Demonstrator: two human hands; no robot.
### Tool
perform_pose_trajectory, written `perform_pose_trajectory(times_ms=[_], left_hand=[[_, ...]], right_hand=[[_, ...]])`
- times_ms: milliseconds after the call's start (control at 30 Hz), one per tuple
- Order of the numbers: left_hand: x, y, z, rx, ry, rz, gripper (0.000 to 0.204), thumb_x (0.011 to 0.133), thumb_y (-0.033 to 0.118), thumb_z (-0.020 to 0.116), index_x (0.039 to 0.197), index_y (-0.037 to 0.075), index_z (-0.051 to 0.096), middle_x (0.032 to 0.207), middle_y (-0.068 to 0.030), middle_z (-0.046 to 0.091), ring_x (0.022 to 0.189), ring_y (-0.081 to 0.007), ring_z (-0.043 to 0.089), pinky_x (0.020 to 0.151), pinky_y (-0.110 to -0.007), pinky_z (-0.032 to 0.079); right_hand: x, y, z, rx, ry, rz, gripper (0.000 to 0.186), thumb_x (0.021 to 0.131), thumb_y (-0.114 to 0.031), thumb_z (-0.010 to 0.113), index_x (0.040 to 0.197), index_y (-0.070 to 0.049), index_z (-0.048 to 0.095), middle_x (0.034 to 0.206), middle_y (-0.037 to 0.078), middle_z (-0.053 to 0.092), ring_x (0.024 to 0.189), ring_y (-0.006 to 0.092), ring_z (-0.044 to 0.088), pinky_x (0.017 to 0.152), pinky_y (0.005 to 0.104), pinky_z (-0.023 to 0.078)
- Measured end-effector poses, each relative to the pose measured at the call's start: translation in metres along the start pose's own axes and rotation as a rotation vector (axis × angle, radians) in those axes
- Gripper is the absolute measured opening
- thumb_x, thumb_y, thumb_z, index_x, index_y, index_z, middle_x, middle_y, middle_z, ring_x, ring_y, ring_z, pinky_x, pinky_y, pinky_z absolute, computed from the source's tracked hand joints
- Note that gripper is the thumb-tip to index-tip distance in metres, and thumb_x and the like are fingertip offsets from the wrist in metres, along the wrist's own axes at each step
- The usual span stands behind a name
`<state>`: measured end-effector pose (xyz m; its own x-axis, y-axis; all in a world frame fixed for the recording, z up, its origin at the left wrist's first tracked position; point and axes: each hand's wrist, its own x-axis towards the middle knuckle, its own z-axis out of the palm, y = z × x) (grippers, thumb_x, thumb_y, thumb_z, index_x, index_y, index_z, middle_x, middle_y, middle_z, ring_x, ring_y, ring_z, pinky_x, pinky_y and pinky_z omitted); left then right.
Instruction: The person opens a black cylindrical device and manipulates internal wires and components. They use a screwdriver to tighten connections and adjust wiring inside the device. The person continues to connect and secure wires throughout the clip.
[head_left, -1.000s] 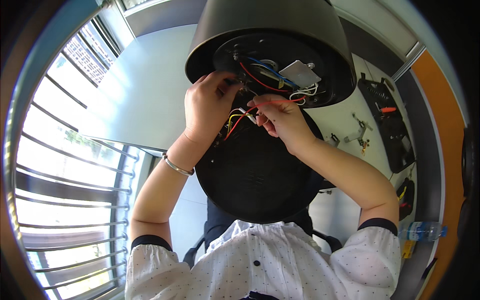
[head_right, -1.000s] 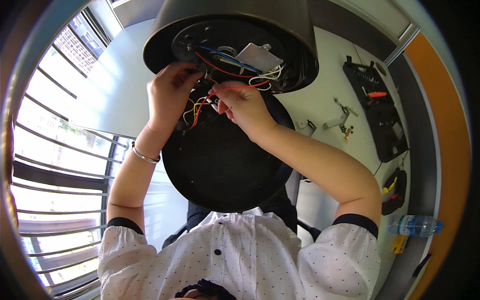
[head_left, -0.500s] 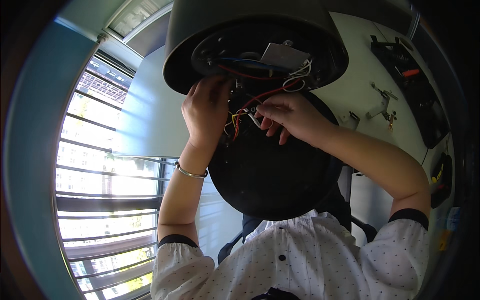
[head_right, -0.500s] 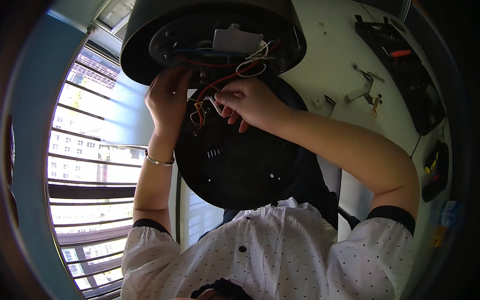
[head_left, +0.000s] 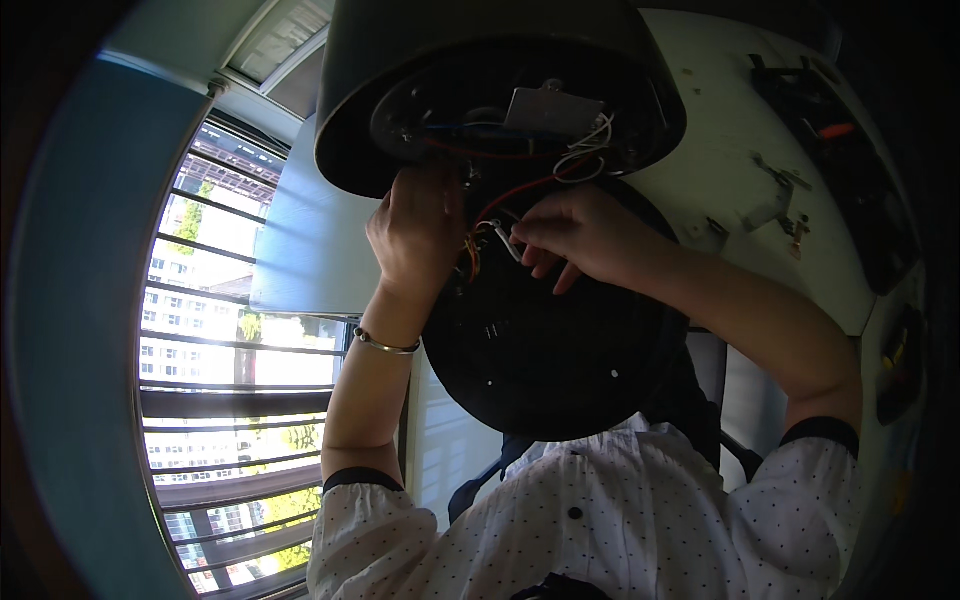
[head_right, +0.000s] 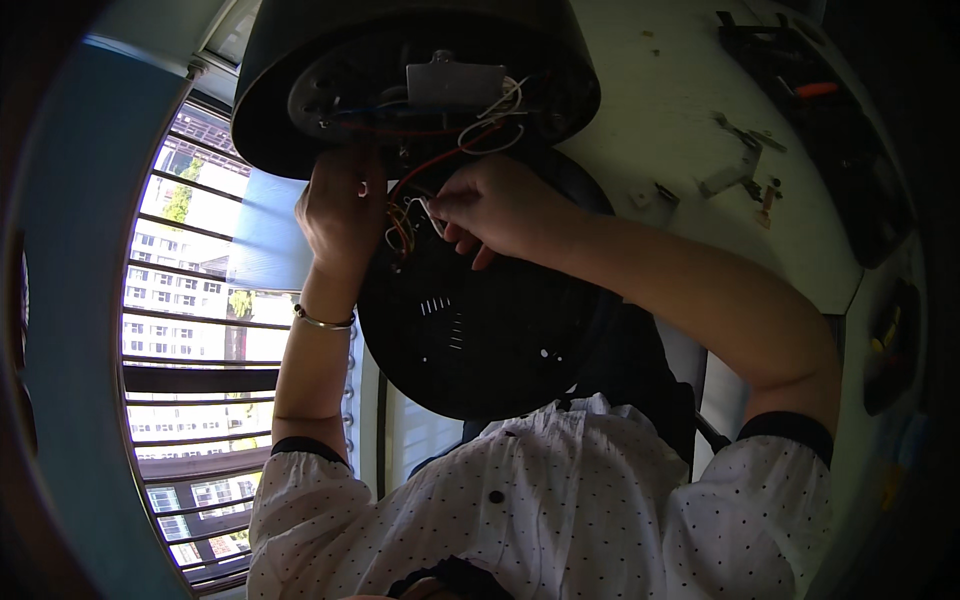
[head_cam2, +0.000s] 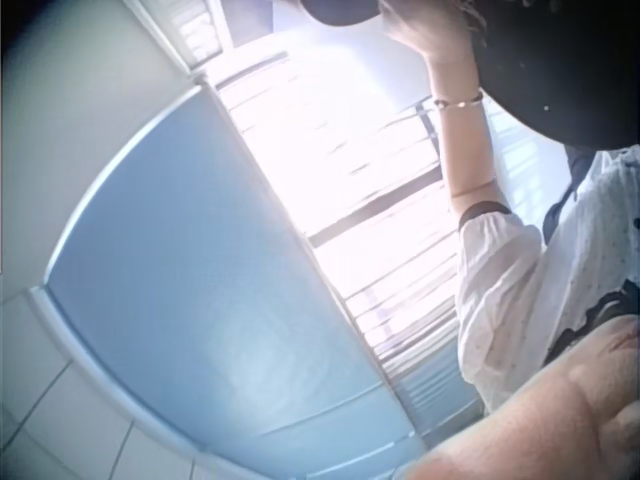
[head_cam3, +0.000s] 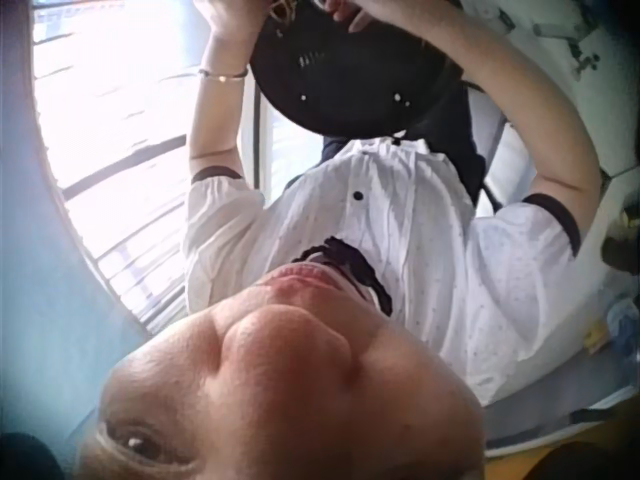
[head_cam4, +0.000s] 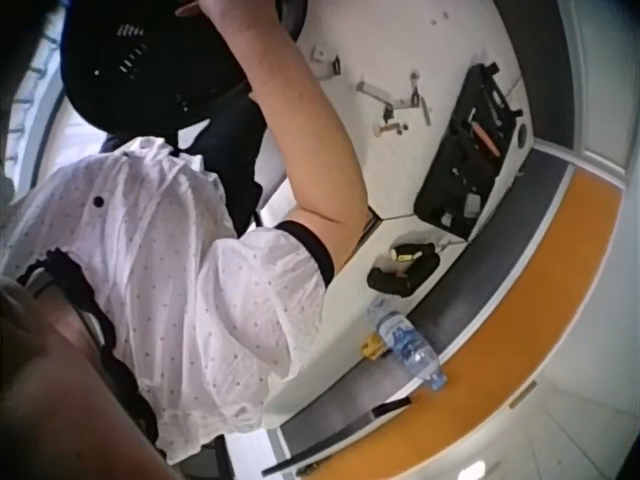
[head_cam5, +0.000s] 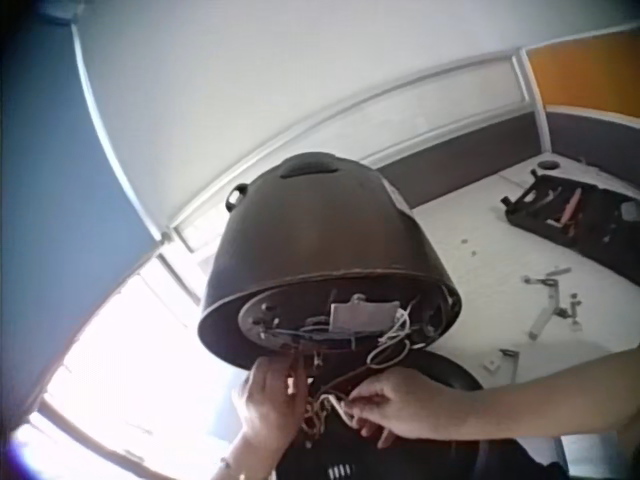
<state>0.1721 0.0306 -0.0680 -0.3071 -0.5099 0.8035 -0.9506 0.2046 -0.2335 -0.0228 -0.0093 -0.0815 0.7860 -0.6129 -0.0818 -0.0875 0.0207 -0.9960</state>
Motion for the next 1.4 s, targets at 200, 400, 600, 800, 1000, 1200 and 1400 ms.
perform_pose_trajectory(times_ms=[200, 400, 600, 800, 1000, 1200, 1400], left_hand=[[0.000, -0.001, -0.002, -0.045, -0.022, -0.001, 0.006, 0.076, 0.006, 0.064, 0.080, 0.006, 0.060, 0.073, -0.0053, 0.056, 0.053, -0.0182, 0.056, 0.040, -0.026, 0.042], [0.002, 0.000, -0.003, -0.015, -0.046, 0.020, 0.007, 0.076, 0.005, 0.063, 0.082, 0.005, 0.059, 0.072, -0.0059, 0.056, 0.053, -0.0190, 0.056, 0.041, -0.026, 0.043], [0.005, 0.002, -0.004, 0.060, -0.105, 0.036, 0.009, 0.077, 0.008, 0.062, 0.083, 0.005, 0.057, 0.073, -0.0084, 0.056, 0.052, -0.0204, 0.057, 0.041, -0.027, 0.044], [0.011, 0.006, -0.007, 0.143, -0.172, 0.036, 0.011, 0.075, 0.009, 0.062, 0.081, 0.004, 0.054, 0.075, -0.0106, 0.056, 0.051, -0.0228, 0.057, 0.041, -0.028, 0.046], [0.014, 0.008, -0.006, 0.161, -0.187, 0.052, 0.007, 0.077, 0.005, 0.060, 0.081, 0.004, 0.055, 0.071, -0.0101, 0.058, 0.051, -0.0245, 0.058, 0.040, -0.030, 0.045], [0.013, 0.007, -0.006, 0.178, -0.211, 0.053, 0.007, 0.077, 0.004, 0.059, 0.082, 0.003, 0.055, 0.072, -0.0116, 0.058, 0.052, -0.0258, 0.058, 0.041, -0.031, 0.046], [0.014, 0.009, -0.010, 0.074, -0.195, -0.052, 0.008, 0.077, 0.005, 0.060, 0.086, 0.004, 0.059, 0.073, -0.0110, 0.059, 0.055, -0.0266, 0.059, 0.046, -0.033, 0.047]], right_hand=[[0.000, 0.002, -0.001, 0.000, -0.012, 0.001, 0.024, 0.090, -0.023, 0.053, 0.094, 0.000, 0.061, 0.079, 0.009, 0.063, 0.070, 0.0153, 0.063, 0.052, 0.0271, 0.055], [0.000, 0.000, -0.004, -0.017, -0.037, 0.005, 0.024, 0.091, -0.023, 0.052, 0.095, -0.001, 0.061, 0.080, 0.009, 0.063, 0.071, 0.0154, 0.063, 0.054, 0.0275, 0.055], [-0.001, 0.002, -0.008, -0.023, -0.058, -0.012, 0.024, 0.091, -0.022, 0.052, 0.096, 0.000, 0.060, 0.082, 0.009, 0.063, 0.072, 0.0152, 0.063, 0.054, 0.0273, 0.055], [-0.002, 0.002, -0.009, -0.022, -0.061, 0.006, 0.023, 0.091, -0.020, 0.052, 0.096, 0.001, 0.060, 0.082, 0.009, 0.063, 0.070, 0.0151, 0.063, 0.054, 0.0270, 0.054], [-0.004, 0.003, -0.009, -0.021, -0.066, -0.009, 0.024, 0.091, -0.021, 0.051, 0.096, 0.001, 0.060, 0.083, 0.010, 0.063, 0.070, 0.0156, 0.063, 0.053, 0.0268, 0.054], [-0.005, 0.001, -0.008, -0.034, -0.072, -0.010, 0.025, 0.091, -0.022, 0.051, 0.096, 0.001, 0.060, 0.083, 0.010, 0.063, 0.071, 0.0162, 0.063, 0.054, 0.0273, 0.054], [-0.005, 0.002, -0.007, -0.045, -0.068, -0.022, 0.025, 0.091, -0.022, 0.051, 0.097, 0.002, 0.060, 0.083, 0.010, 0.063, 0.071, 0.0162, 0.063, 0.053, 0.0270, 0.054]])
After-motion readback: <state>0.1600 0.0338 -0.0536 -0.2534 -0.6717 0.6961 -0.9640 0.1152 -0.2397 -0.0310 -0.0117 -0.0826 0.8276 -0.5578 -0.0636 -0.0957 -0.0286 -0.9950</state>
